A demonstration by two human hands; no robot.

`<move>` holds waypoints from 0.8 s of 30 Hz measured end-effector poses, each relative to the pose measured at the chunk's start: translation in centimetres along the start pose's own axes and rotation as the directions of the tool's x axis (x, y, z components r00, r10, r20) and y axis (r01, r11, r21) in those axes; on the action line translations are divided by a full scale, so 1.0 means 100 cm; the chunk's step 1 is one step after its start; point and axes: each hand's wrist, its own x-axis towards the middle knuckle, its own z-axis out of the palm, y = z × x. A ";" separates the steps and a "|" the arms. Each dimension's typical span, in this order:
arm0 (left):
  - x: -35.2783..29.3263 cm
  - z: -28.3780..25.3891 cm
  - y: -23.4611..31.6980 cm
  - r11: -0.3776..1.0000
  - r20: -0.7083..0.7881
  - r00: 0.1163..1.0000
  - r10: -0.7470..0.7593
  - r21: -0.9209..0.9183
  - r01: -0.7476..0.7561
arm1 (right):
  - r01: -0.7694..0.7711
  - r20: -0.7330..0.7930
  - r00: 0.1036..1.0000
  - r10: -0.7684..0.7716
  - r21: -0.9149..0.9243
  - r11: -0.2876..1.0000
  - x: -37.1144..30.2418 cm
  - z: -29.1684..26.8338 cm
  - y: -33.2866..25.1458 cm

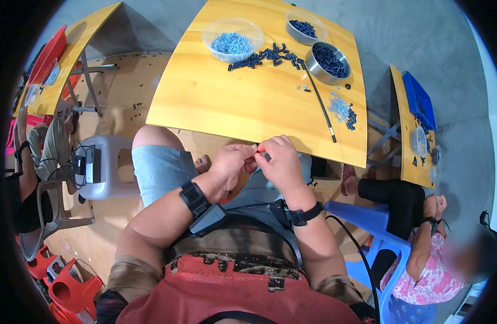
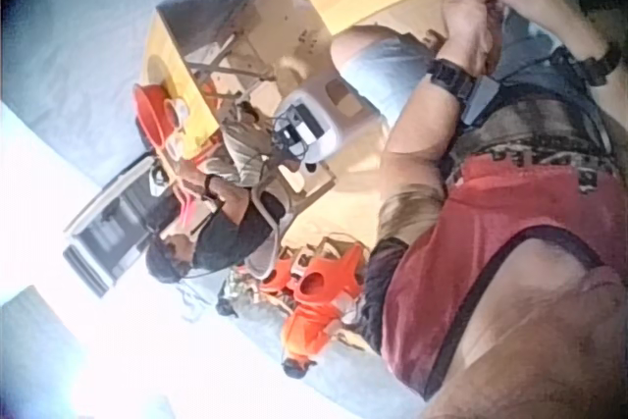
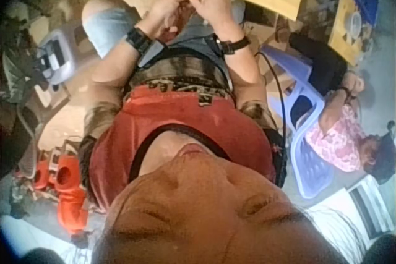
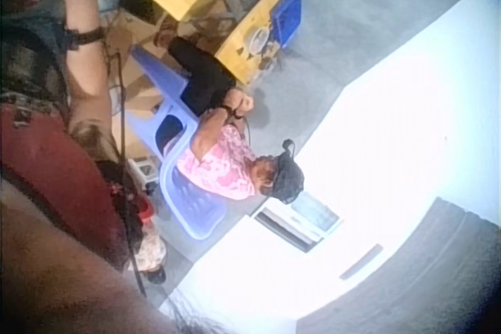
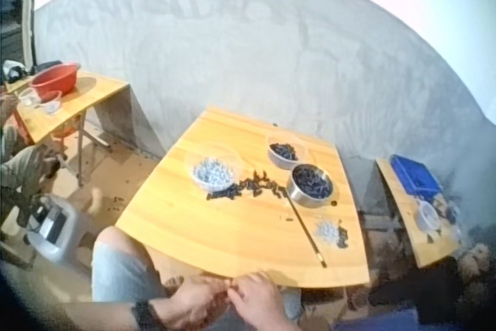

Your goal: Manually assembling small blue and black plastic components into a specific configuration.

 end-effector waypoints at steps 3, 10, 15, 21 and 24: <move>-0.002 0.008 -0.001 0.998 -0.046 0.999 0.022 -0.060 -0.025 | 0.006 -0.041 0.999 -0.007 -0.030 1.000 0.001 0.001 -0.001; -0.012 0.017 0.008 0.998 -0.119 0.993 0.004 0.060 0.003 | -0.024 0.047 0.998 0.034 -0.184 0.983 0.011 -0.006 -0.011; -0.006 0.013 0.001 1.000 -0.118 0.993 0.004 -0.004 -0.005 | -0.073 -0.093 0.994 0.060 -0.154 0.985 0.011 -0.001 -0.004; -0.003 0.010 -0.009 0.991 -0.111 0.986 0.124 -0.034 -0.129 | -0.078 -0.107 0.992 0.068 -0.089 0.993 0.013 -0.001 -0.002; 0.002 0.008 -0.015 0.977 -0.081 0.984 0.157 -0.136 -0.167 | -0.057 -0.125 0.991 0.045 -0.093 0.994 0.013 0.002 0.000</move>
